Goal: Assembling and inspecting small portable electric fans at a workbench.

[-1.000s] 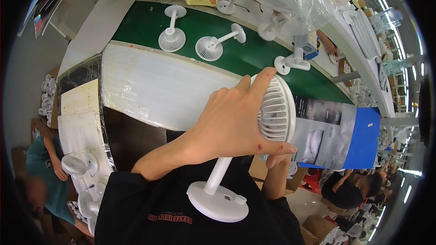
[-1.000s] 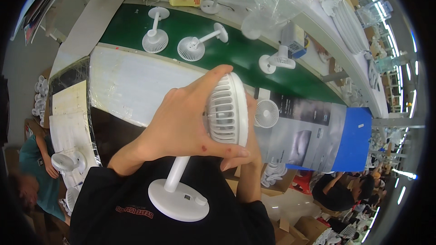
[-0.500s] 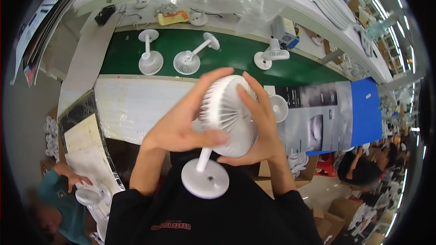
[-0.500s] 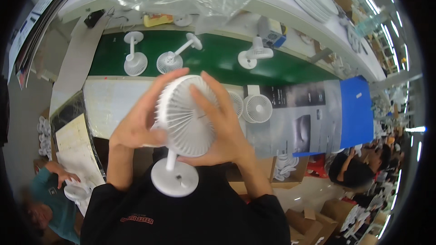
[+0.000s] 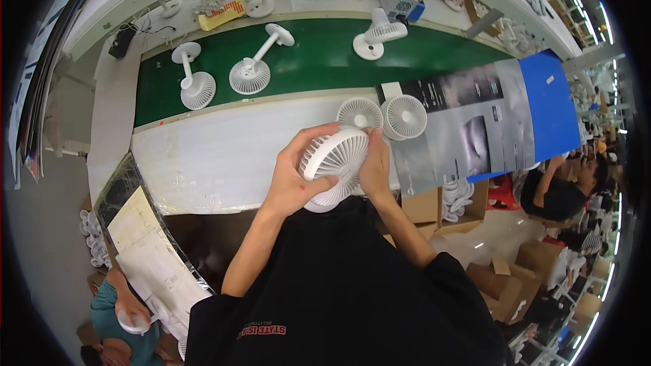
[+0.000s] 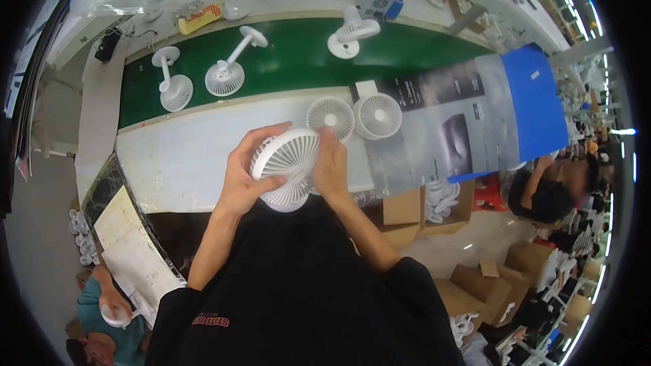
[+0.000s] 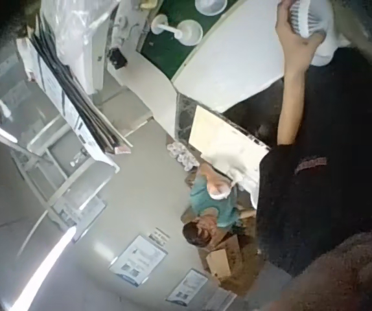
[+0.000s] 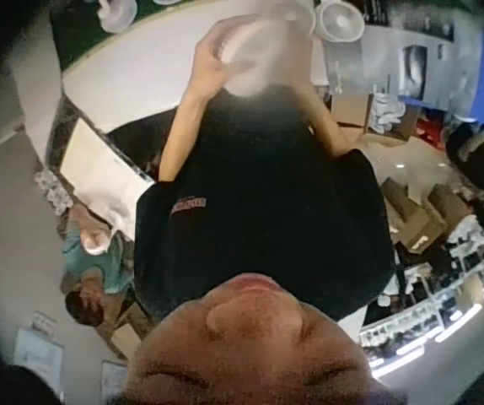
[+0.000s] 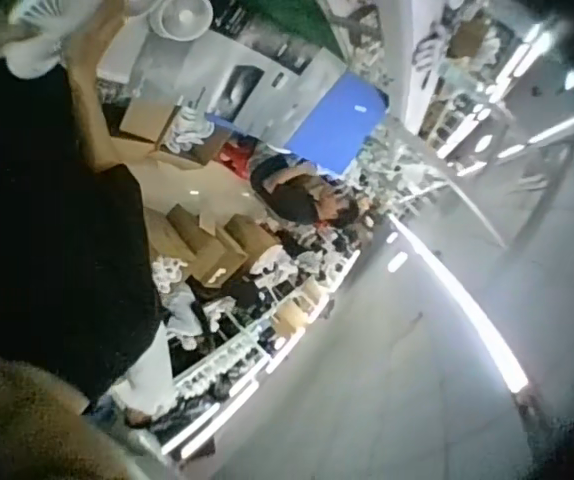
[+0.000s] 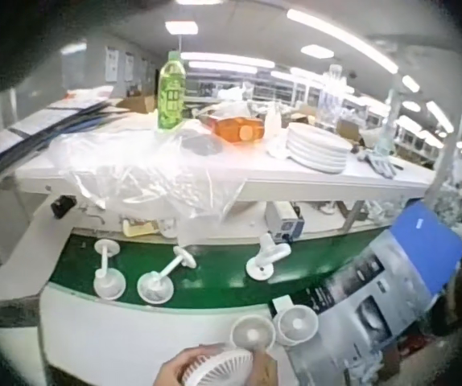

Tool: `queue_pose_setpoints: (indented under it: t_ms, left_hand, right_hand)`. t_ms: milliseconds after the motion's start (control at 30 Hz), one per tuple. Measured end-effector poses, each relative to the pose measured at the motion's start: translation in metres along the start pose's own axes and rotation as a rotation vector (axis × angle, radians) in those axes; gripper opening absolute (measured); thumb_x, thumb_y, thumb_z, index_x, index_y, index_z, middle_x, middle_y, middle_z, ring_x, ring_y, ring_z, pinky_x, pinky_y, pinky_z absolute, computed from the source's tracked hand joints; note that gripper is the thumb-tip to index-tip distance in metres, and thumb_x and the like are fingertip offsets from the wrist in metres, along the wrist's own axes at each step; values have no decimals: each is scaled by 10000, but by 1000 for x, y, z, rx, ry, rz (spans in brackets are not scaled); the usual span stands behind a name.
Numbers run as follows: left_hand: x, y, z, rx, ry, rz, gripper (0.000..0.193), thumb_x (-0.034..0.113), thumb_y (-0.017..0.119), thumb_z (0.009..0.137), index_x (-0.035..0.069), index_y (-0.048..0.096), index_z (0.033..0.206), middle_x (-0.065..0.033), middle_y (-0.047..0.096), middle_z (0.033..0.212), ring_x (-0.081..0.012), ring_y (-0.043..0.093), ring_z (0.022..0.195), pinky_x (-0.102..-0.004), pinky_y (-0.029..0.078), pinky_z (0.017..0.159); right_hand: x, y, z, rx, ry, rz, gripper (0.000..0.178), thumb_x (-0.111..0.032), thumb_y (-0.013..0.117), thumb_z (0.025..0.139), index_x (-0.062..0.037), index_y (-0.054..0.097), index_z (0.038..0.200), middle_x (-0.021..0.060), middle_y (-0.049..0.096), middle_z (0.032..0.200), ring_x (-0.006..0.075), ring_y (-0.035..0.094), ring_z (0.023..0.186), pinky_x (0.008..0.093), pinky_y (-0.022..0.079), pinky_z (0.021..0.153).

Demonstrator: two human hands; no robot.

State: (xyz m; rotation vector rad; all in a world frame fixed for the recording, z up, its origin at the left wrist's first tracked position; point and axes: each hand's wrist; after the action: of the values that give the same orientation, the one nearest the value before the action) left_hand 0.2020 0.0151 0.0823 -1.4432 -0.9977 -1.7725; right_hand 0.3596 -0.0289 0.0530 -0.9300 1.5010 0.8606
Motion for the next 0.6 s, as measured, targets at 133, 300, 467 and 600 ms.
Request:
queue_pose_setpoints:
  t_ms: [133, 300, 467, 600]
  left_hand:
    - [9, 1, 3, -114, -119, -188, 747, -73, 670, 557, 58, 552, 1283, -103, 606, 1231, -259, 545, 1144, -364, 382, 1040]
    - [22, 5, 8, -220, -151, -53, 731, -28, 676, 552, 47, 563, 1270, -109, 598, 1255, -264, 562, 1119, -378, 414, 1019]
    - [9, -14, 30, -258, -255, -338, 726, -25, 652, 544, 38, 573, 1263, -126, 585, 1277, -267, 578, 1098, -386, 467, 977]
    - [-1, -42, 32, -197, -322, -413, 726, -43, 608, 536, 25, 577, 1259, -145, 576, 1287, -274, 585, 1091, -378, 503, 939]
  right_hand:
    - [1, -3, -10, 51, -127, -46, 453, -235, 276, 1039, 74, 593, 938, 156, 631, 784, 179, 536, 672, 305, 459, 638]
    - [-23, -12, -21, -48, -18, -239, 531, -339, 240, 1052, 38, 602, 956, 115, 630, 857, 142, 541, 723, 269, 447, 683]
    - [-27, 1, 1, -87, 14, -211, 450, -287, 332, 1024, 64, 568, 872, 184, 630, 784, 226, 562, 668, 334, 475, 650]
    - [-23, 24, 25, -127, -76, -342, 421, -297, 355, 1018, 65, 561, 957, 199, 637, 770, 272, 580, 660, 350, 485, 671]
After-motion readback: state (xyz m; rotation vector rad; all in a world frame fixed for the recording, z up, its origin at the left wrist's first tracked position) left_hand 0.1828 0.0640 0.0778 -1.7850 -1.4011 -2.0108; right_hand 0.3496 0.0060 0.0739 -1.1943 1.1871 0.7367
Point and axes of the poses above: each hand's wrist, its own z-axis towards the middle knuckle, its own y-axis out of the palm, x = y × z
